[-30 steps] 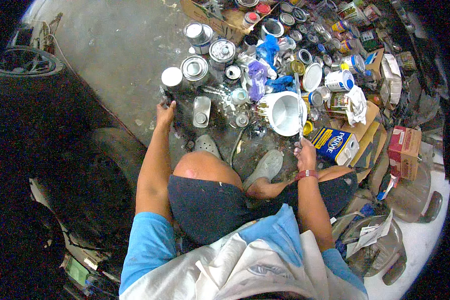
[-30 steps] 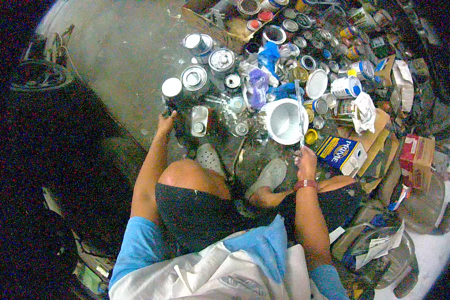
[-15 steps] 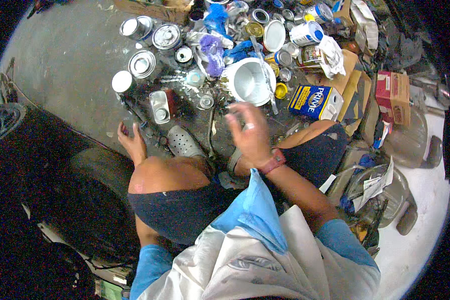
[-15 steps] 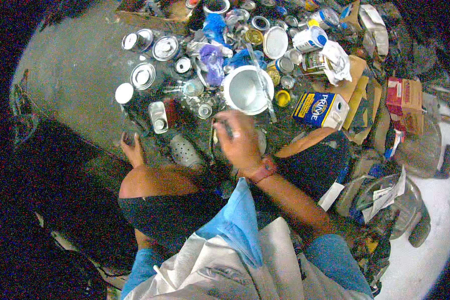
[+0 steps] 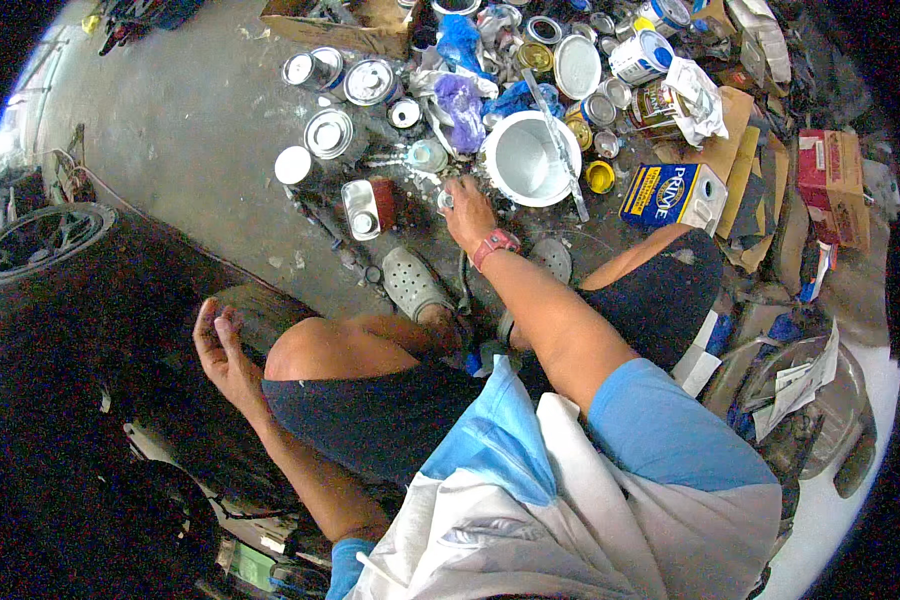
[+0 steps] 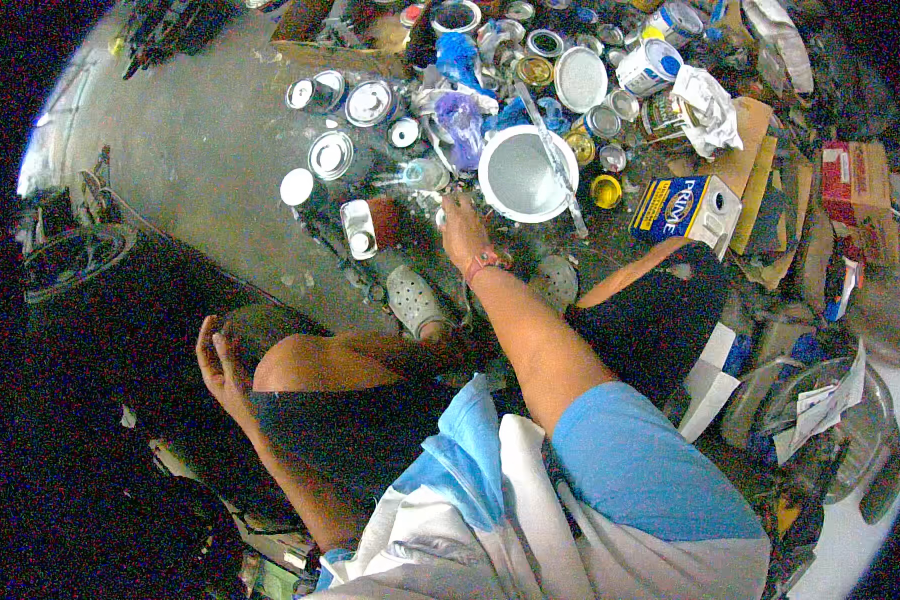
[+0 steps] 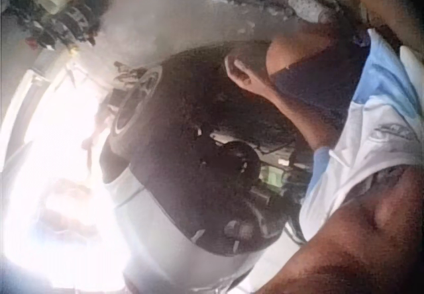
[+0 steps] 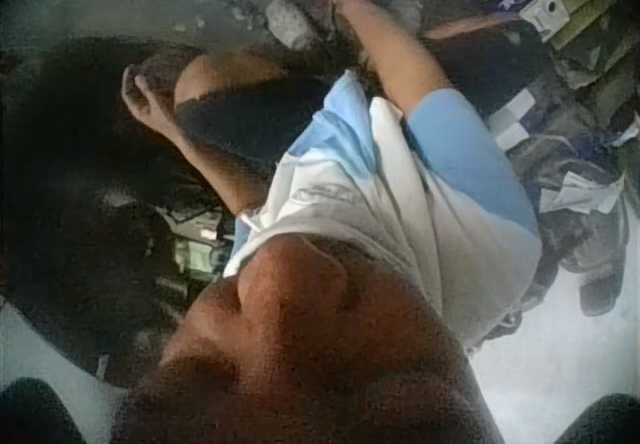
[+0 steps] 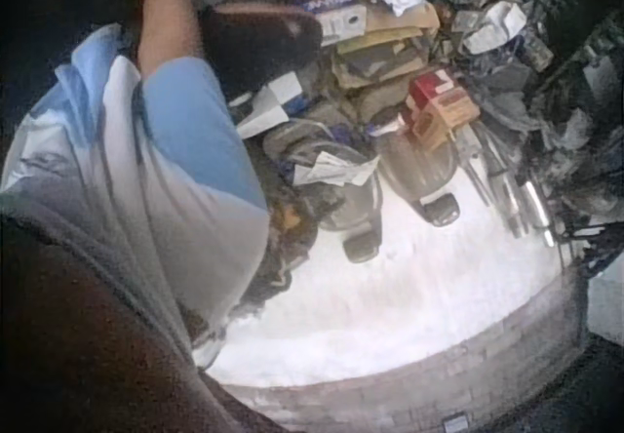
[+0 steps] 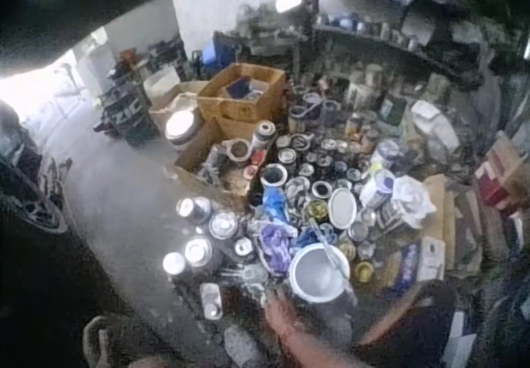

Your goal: The person sits on the floor and uses a metal rod to open and stir contents in several small paint cans. They then pour paint from one can into another and continue stirring the mixture.

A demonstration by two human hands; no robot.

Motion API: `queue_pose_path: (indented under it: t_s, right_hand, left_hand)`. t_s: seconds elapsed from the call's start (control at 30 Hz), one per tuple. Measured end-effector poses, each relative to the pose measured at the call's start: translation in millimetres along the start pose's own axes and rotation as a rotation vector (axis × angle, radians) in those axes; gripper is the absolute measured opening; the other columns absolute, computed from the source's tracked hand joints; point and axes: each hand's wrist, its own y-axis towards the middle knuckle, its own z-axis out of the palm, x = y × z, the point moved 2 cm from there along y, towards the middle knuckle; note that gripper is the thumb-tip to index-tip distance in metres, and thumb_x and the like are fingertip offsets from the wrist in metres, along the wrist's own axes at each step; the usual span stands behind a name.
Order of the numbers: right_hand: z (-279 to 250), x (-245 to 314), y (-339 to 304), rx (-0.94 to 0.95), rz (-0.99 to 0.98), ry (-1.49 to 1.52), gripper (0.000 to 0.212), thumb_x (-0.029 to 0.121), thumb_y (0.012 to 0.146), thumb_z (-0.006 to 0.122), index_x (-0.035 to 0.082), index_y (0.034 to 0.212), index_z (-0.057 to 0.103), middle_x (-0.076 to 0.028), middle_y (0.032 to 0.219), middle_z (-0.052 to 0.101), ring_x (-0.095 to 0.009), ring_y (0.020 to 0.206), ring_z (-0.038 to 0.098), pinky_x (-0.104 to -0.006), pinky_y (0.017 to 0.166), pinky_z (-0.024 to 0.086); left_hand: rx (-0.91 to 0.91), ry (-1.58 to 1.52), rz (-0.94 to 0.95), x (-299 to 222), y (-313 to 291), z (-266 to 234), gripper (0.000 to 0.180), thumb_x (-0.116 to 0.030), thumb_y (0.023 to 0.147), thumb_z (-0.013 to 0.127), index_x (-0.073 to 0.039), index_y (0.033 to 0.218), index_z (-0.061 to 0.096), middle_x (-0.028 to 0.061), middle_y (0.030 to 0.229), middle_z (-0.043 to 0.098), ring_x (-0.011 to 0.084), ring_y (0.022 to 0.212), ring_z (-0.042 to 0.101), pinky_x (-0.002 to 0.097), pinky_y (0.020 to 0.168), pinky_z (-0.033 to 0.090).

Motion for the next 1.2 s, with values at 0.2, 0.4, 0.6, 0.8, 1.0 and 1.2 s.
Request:
queue_pose_path:
  t_s: [0.2,0.4,0.6,0.8,1.0,1.2]
  right_hand:
    - [-3,7,15,0.054,-0.134,-0.194,0.038,0.006,0.085,0.074,0.003,0.119,0.058,-0.022,0.121,0.059,-0.044,0.106,0.066,-0.0528,0.088,0.054]
    - [-4,23,15,0.261,-0.282,-0.302,0.027,0.002,0.086,0.062,-0.001,0.113,0.059,-0.025,0.116,0.058,-0.047,0.088,0.069,-0.0543,0.08,0.058]
    - [-6,32,9,0.207,-0.48,-0.49,0.022,0.009,0.091,0.061,0.002,0.112,0.065,-0.021,0.116,0.063,-0.039,0.086,0.072,-0.0505,0.081,0.059]
    - [3,23,27,0.392,-0.411,-0.401,0.023,0.007,0.084,0.066,0.003,0.107,0.068,-0.021,0.099,0.072,-0.04,0.095,0.072,-0.0505,0.083,0.059]
    - [-1,31,38,0.427,-0.411,-0.346,0.016,0.007,0.081,0.066,0.002,0.095,0.073,-0.024,0.095,0.073,-0.042,0.092,0.072,-0.0529,0.083,0.059]
    - [-11,37,40,0.387,-0.423,-0.275,0.022,0.012,0.079,0.074,0.003,0.099,0.071,-0.023,0.094,0.072,-0.042,0.092,0.071,-0.0524,0.085,0.057]
  left_hand:
    - [0.701,0.032,-0.043,-2,16,62,0.042,-0.031,0.111,0.051,-0.004,0.144,0.055,0.0094,0.142,0.06,0.024,0.124,0.06,0.0392,0.109,0.045]
    - [1.52,0.08,-0.565,129,-31,191,0.075,-0.043,0.104,0.062,-0.006,0.161,0.03,0.0144,0.16,0.043,0.0281,0.146,0.045,0.0431,0.117,0.039]
    - [1.086,0.251,0.302,217,-41,265,0.1,-0.025,0.082,0.086,-0.005,0.16,0.027,0.0255,0.161,0.034,0.0421,0.147,0.039,0.0468,0.122,0.035]
    - [1.01,0.114,0.451,253,-33,299,0.073,-0.003,0.076,0.079,0.0,0.143,0.05,0.0257,0.141,0.058,0.0465,0.134,0.052,0.0492,0.115,0.042]
    - [1.027,0.037,0.388,248,-28,296,0.07,0.003,0.076,0.075,0.0,0.142,0.051,0.0266,0.137,0.062,0.0459,0.127,0.059,0.0493,0.109,0.049]
    - [1.014,0.051,0.4,246,-24,298,0.066,0.004,0.076,0.074,0.0,0.139,0.055,0.0277,0.136,0.062,0.0467,0.126,0.059,0.0483,0.106,0.051]
